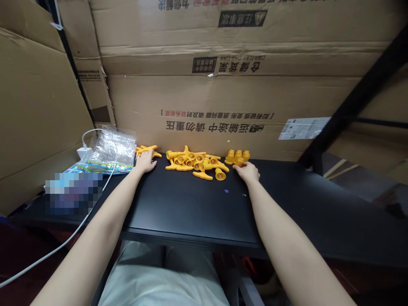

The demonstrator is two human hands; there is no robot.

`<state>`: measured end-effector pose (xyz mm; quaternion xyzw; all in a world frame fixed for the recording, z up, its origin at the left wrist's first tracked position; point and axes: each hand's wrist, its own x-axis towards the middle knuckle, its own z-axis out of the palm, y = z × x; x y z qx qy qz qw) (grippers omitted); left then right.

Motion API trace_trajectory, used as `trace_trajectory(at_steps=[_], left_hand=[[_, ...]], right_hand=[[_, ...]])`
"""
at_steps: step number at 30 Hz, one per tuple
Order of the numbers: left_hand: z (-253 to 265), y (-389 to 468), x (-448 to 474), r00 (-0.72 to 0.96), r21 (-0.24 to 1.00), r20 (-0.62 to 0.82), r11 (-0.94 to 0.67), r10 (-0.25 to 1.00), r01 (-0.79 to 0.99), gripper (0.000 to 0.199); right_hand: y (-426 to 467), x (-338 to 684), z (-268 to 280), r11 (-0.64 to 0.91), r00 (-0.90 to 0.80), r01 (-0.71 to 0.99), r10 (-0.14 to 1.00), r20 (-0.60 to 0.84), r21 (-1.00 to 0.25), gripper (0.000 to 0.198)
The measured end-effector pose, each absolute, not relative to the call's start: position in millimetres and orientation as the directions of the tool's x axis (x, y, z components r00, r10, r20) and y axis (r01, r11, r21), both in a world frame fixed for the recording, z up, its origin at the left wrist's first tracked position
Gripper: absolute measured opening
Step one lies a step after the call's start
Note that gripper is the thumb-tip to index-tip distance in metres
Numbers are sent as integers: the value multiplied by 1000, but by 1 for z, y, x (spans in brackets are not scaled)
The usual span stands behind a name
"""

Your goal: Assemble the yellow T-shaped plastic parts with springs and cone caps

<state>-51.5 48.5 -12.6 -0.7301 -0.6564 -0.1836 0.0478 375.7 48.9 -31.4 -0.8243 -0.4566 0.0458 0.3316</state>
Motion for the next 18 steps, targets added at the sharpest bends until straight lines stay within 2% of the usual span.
trace_trajectory(at_steps=[5, 9, 13, 18], left_hand=[[-15, 54, -56, 119, 59, 274, -140, 954, 988, 49], [-9, 54, -56, 107, 14, 221, -113, 969, 994, 52], [-4, 54, -54, 58, 54, 182, -69, 982, 996, 52], [-5, 56, -52, 19, 124, 244, -51, 969, 991, 45]], right_hand=[[53, 380, -37, -349, 576, 724, 781, 243, -595, 33], [54, 381, -38, -302, 554, 730, 787, 272, -613, 33], [48, 375, -31, -356, 549, 725, 815, 183, -589, 35], [42, 368, -23, -363, 546, 711, 824, 149, -602, 38]])
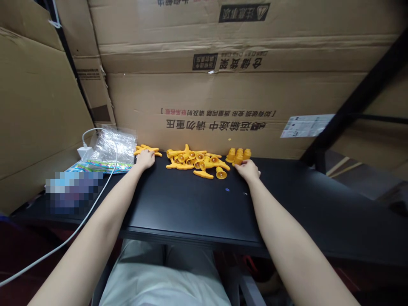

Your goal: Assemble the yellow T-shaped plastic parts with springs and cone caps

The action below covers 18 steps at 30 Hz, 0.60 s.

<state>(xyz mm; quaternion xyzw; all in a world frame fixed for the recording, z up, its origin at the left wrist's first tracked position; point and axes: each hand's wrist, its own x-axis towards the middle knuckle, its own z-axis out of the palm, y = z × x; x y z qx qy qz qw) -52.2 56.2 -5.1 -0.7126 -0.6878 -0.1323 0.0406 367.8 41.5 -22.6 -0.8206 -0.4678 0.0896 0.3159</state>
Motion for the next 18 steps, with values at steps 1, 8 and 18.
trace_trajectory(at_steps=[1, 8, 18], left_hand=[[-7, 56, -52, 25, 127, 260, -60, 965, 990, 44], [-24, 55, -51, 44, 168, 346, -108, 937, 980, 44], [-7, 58, -38, -12, 136, 221, -19, 975, 990, 40]], right_hand=[[41, 367, -22, -360, 552, 705, 820, 153, -610, 37], [47, 373, -28, -366, 545, 753, 813, 206, -547, 13], [51, 372, -35, -292, 453, 824, 855, 253, -486, 16]])
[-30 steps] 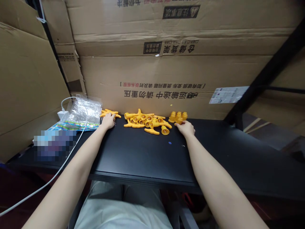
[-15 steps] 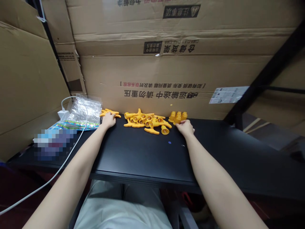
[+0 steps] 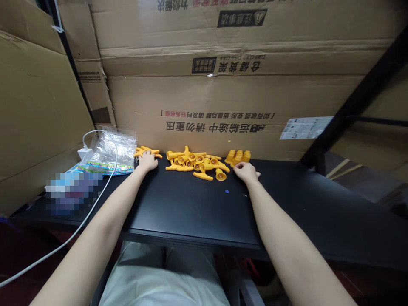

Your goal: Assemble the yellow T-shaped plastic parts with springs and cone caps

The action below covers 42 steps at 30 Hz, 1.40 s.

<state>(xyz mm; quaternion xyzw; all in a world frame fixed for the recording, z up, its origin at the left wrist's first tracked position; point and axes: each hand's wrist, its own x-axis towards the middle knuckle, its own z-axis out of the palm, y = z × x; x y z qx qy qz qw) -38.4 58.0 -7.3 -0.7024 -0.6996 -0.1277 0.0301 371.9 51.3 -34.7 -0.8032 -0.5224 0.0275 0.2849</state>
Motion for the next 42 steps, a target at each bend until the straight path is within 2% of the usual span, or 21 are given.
trace_trajectory(at_steps=[8, 15, 21, 23, 25, 29, 31, 34, 37, 39, 42], left_hand=[[-4, 65, -43, 21, 100, 82, -29, 996, 995, 48], [-20, 66, -41, -25, 197, 110, 2, 994, 980, 59], [-20, 63, -37, -68, 292, 198, 7, 978, 956, 43], [-15, 62, -35, -105, 367, 247, 7, 963, 930, 39], [-9, 61, -31, -138, 492, 298, -29, 944, 870, 38], [2, 54, -16, -214, 797, 301, -121, 929, 592, 37], [3, 46, -10, -258, 859, 323, -168, 910, 483, 33], [-1, 34, -6, -269, 834, 399, -225, 877, 504, 28], [-6, 23, -6, -193, 725, 489, -274, 851, 632, 25], [-7, 18, -6, -128, 648, 531, -305, 837, 698, 25], [-6, 13, -4, -29, 538, 599, -375, 800, 755, 26]], right_hand=[[46, 359, -27, -307, 436, 836, 874, 212, -454, 26], [47, 358, -29, -258, 411, 833, 881, 235, -490, 31], [52, 359, -33, -255, 404, 849, 878, 258, -462, 37], [53, 358, -34, -246, 391, 857, 883, 259, -453, 38], [53, 357, -33, -234, 373, 866, 892, 257, -442, 39], [48, 351, -27, -249, 371, 871, 898, 235, -425, 38], [44, 347, -20, -265, 385, 869, 893, 232, -418, 36], [39, 339, -8, -221, 356, 882, 890, 284, -416, 32], [36, 326, 3, -54, 203, 911, 921, 332, -409, 29], [33, 316, 9, 50, 75, 926, 947, 312, -375, 29], [27, 299, 16, 127, -62, 956, 969, 240, -265, 29]])
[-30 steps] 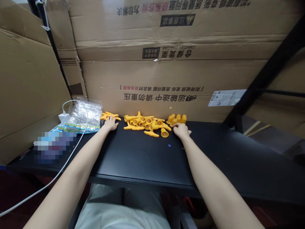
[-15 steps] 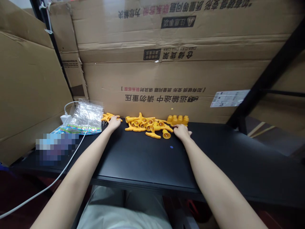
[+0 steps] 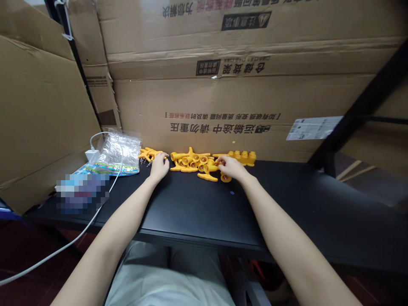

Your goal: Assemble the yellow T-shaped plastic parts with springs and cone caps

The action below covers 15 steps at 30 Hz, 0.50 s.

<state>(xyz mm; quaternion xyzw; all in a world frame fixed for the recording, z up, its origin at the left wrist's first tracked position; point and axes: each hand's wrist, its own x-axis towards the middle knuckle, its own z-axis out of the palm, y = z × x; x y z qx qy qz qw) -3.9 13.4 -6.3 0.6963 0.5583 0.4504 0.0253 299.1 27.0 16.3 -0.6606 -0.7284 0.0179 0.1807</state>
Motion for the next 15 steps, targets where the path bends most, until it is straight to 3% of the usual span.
trace_trajectory(at_steps=[4, 10, 13, 15], left_hand=[[-4, 8, 1, 126, 413, 654, -491, 746, 767, 25], [-3, 3, 5, 224, 356, 652, -553, 724, 753, 26], [-3, 3, 4, 234, 335, 666, -564, 708, 755, 26], [-1, 3, 3, 249, 301, 680, -572, 689, 763, 28]], right_hand=[[17, 284, 24, 231, -199, 966, 949, 245, -113, 23], [8, 272, 26, 269, -280, 957, 955, 100, 112, 24], [5, 267, 27, 288, -310, 947, 933, 180, 140, 18], [4, 264, 29, 314, -326, 945, 887, 326, 92, 17]])
